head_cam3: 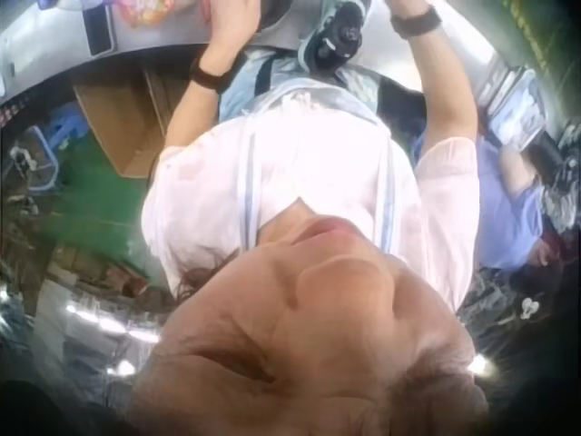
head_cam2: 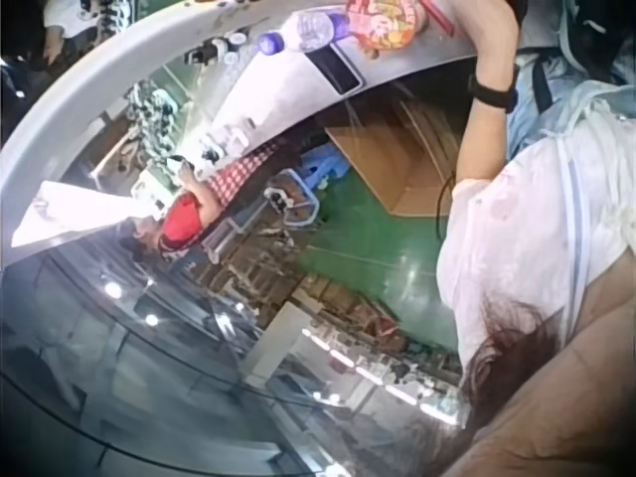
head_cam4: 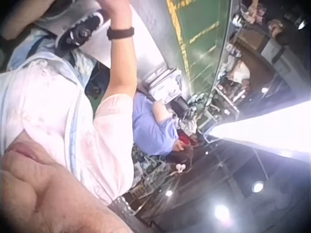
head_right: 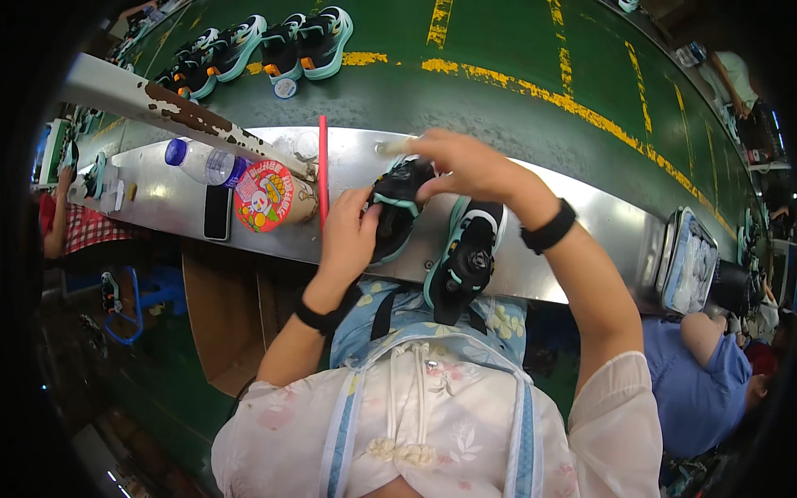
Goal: Checking and cleaning finished shoes on an assembly line.
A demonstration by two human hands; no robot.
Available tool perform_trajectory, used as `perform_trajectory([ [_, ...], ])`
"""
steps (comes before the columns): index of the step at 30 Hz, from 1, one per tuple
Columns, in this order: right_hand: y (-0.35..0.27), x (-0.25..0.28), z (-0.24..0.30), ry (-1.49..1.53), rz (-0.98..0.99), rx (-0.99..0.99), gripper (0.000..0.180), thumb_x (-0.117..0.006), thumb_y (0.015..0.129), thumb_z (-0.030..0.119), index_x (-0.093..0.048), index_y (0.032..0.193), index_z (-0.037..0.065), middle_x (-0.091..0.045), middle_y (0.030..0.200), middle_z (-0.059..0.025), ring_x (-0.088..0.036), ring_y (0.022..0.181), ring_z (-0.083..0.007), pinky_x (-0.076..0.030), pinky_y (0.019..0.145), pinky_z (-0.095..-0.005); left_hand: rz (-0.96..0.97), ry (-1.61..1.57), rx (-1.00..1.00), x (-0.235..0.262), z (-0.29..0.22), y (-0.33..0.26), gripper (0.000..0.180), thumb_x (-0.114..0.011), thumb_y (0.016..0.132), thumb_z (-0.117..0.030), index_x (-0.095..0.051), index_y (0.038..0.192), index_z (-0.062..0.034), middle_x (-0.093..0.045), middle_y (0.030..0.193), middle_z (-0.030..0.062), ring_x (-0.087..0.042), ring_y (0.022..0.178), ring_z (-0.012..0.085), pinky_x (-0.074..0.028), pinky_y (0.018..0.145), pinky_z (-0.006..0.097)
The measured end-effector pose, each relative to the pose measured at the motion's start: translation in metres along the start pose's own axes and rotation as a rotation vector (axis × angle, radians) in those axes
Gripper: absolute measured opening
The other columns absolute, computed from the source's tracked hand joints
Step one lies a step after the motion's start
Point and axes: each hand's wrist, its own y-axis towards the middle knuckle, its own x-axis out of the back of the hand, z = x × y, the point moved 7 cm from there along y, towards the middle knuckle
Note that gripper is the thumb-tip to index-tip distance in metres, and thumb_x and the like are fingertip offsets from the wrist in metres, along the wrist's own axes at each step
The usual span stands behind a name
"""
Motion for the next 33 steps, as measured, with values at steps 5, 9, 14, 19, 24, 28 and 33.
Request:
perform_trajectory([
  [5, 0.006, -0.032, 0.033, -0.259, 0.074, 0.136, 0.052, -0.074, 0.067, 0.002, -0.051, 0.112, 0.014, -0.057, 0.091, -0.0121, -0.06, 0.089, -0.0361, -0.048, 0.072, -0.0433, -0.064, -0.177, 0.136, 0.004, 0.016, 0.0, 0.021, -0.055, 0.086, -0.006, -0.062, 0.104, 0.0008, -0.06, 0.088, 0.0189, -0.057, 0.085, 0.0374, -0.045, 0.075, 0.043],
  [9, -0.014, -0.032, 0.025, -0.281, 0.113, -0.019, 0.051, -0.073, 0.069, 0.001, -0.049, 0.112, 0.012, -0.057, 0.088, -0.0086, -0.061, 0.087, -0.0333, -0.049, 0.069, -0.0425, -0.079, -0.246, 0.186, 0.003, 0.011, 0.007, 0.015, -0.056, 0.087, -0.007, -0.064, 0.098, 0.0, -0.06, 0.086, 0.0164, -0.059, 0.076, 0.0316, -0.046, 0.068, 0.039],
  [14, -0.003, -0.027, 0.019, -0.287, 0.024, 0.063, 0.047, -0.071, 0.071, 0.001, -0.052, 0.112, 0.011, -0.056, 0.09, -0.0106, -0.06, 0.088, -0.0334, -0.05, 0.071, -0.0422, 0.043, -0.423, 0.376, 0.019, 0.011, -0.01, 0.025, -0.059, 0.094, -0.022, -0.064, 0.096, 0.0021, -0.065, 0.081, 0.006, -0.053, 0.057, 0.0082, -0.041, 0.052, 0.021],
  [19, -0.009, -0.02, 0.025, -0.132, 0.003, -0.039, 0.054, -0.073, 0.07, 0.002, -0.054, 0.12, 0.013, -0.058, 0.095, -0.0115, -0.061, 0.088, -0.0323, -0.05, 0.073, -0.0389, 0.766, -0.674, 0.727, -0.01, -0.007, -0.006, 0.028, -0.061, 0.091, -0.026, -0.064, 0.096, 0.0021, -0.065, 0.07, 0.009, -0.043, 0.038, 0.0058, -0.03, 0.034, 0.019],
  [24, -0.02, -0.022, 0.018, -0.102, -0.214, -0.006, 0.035, -0.073, 0.074, 0.01, -0.062, 0.107, 0.007, -0.061, 0.082, -0.0151, -0.061, 0.083, -0.0345, -0.049, 0.072, -0.0393, 0.72, -0.785, 0.78, -0.024, 0.002, -0.013, 0.022, -0.058, 0.093, -0.022, -0.061, 0.089, -0.0003, -0.067, 0.072, 0.0138, -0.038, 0.031, 0.0066, -0.027, 0.031, 0.021],
  [28, -0.024, -0.024, 0.022, -0.294, -0.264, -0.067, 0.033, -0.074, 0.073, 0.017, -0.061, 0.1, 0.005, -0.063, 0.082, -0.0132, -0.06, 0.079, -0.0344, -0.048, 0.067, -0.041, 0.802, -0.769, 0.806, -0.021, 0.001, -0.006, 0.021, -0.059, 0.092, -0.021, -0.06, 0.087, -0.001, -0.068, 0.072, 0.0164, -0.037, 0.031, 0.0066, -0.026, 0.031, 0.021],
  [33, -0.022, -0.026, 0.028, -0.064, -0.286, -0.061, 0.032, -0.074, 0.072, 0.015, -0.06, 0.098, 0.004, -0.061, 0.078, -0.012, -0.059, 0.076, -0.0347, -0.046, 0.066, -0.0423, 0.929, -0.552, 0.704, -0.021, 0.004, -0.001, 0.022, -0.059, 0.092, -0.022, -0.061, 0.083, -0.0019, -0.065, 0.062, 0.0137, -0.037, 0.031, 0.0062, -0.025, 0.031, 0.021],
])
